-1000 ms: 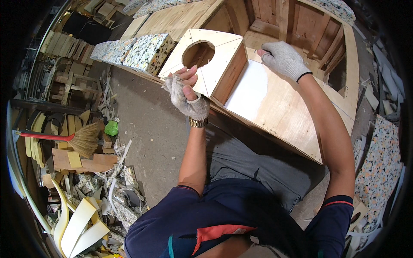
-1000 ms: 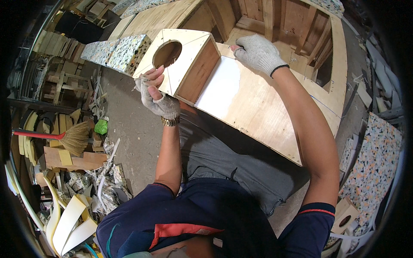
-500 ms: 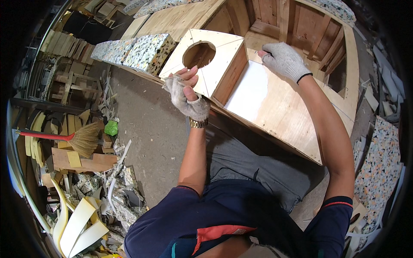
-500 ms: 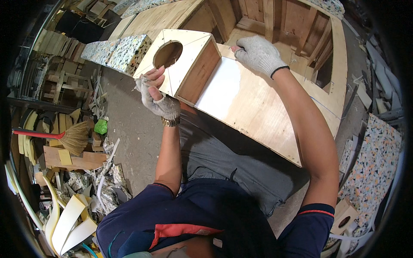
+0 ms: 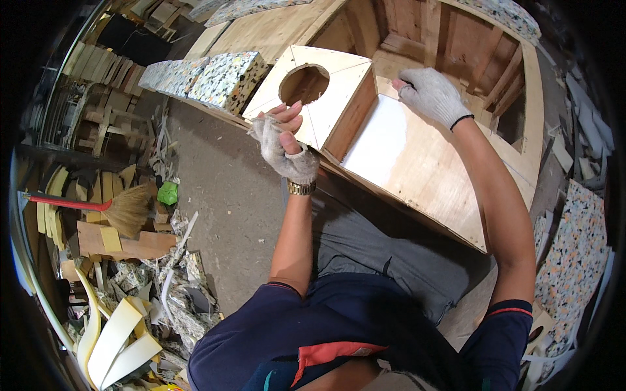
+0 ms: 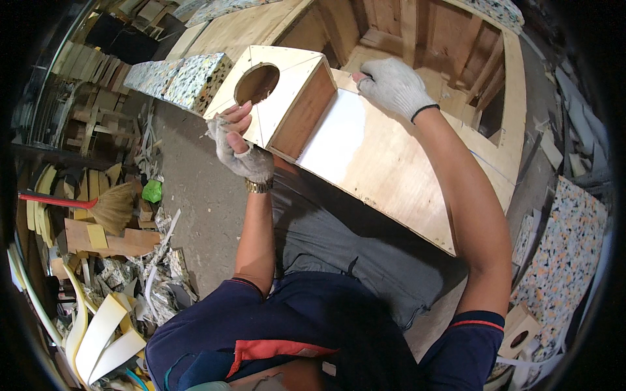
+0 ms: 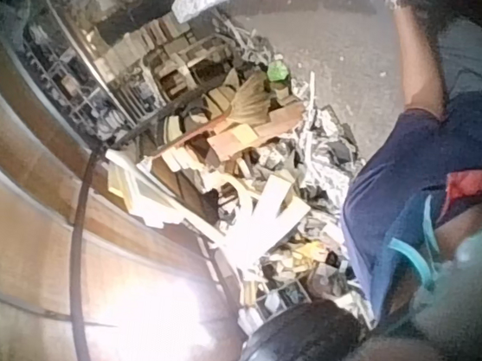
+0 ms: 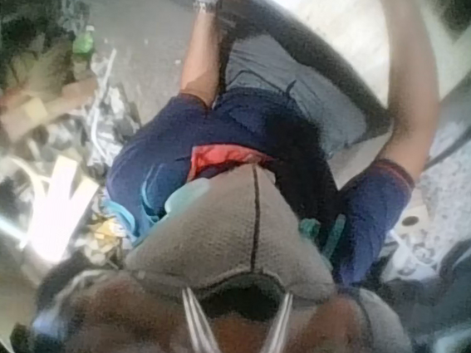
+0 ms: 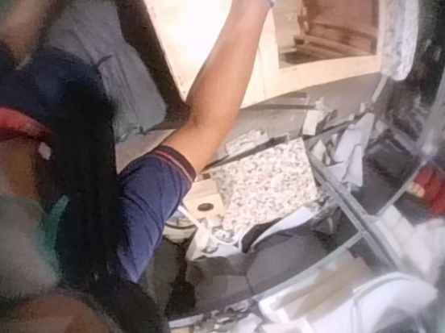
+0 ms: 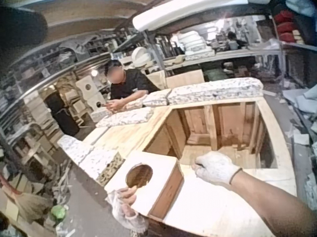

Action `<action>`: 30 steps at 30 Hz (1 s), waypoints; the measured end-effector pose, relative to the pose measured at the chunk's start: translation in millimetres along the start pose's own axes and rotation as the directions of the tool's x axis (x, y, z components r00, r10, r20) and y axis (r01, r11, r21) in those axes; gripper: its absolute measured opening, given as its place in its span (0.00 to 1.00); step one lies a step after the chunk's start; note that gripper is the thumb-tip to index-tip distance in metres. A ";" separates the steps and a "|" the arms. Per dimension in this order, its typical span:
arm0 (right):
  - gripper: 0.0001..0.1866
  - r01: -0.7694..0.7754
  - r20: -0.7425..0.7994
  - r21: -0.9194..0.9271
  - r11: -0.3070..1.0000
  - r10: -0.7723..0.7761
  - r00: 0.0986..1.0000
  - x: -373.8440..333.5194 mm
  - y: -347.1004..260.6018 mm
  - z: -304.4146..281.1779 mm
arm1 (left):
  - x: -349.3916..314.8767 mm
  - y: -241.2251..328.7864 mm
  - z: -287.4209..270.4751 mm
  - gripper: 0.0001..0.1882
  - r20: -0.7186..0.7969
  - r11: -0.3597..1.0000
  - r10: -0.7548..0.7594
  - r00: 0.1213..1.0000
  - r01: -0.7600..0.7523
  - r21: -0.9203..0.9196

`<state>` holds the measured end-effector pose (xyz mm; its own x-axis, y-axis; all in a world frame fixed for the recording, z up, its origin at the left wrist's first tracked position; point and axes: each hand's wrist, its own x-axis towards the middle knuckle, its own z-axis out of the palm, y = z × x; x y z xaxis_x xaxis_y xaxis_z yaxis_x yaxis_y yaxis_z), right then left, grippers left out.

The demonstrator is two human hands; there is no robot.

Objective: The person repeatedly places a small wooden box with a circular cutout onto a larger wooden furniture frame, adjusts its position, and uses a metal ruler to measure alignment. The person lifts and repositions the box multiple times while checking fit and alignment on the frame.

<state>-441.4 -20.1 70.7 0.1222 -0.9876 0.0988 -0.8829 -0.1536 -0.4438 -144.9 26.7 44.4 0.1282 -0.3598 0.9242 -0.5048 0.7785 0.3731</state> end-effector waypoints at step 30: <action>0.23 0.152 -0.026 0.116 0.982 -0.150 0.988 6.8 8.9 6.2 | -120.1 3.7 16.1 0.31 -0.335 0.526 -0.821 0.462 0.841 -0.128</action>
<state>-445.7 -28.5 61.9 0.2411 -0.9523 0.1873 -0.7952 -0.3045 -0.5243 -175.9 64.5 -66.5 0.7594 -0.6336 0.1480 -0.0478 0.1725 0.9838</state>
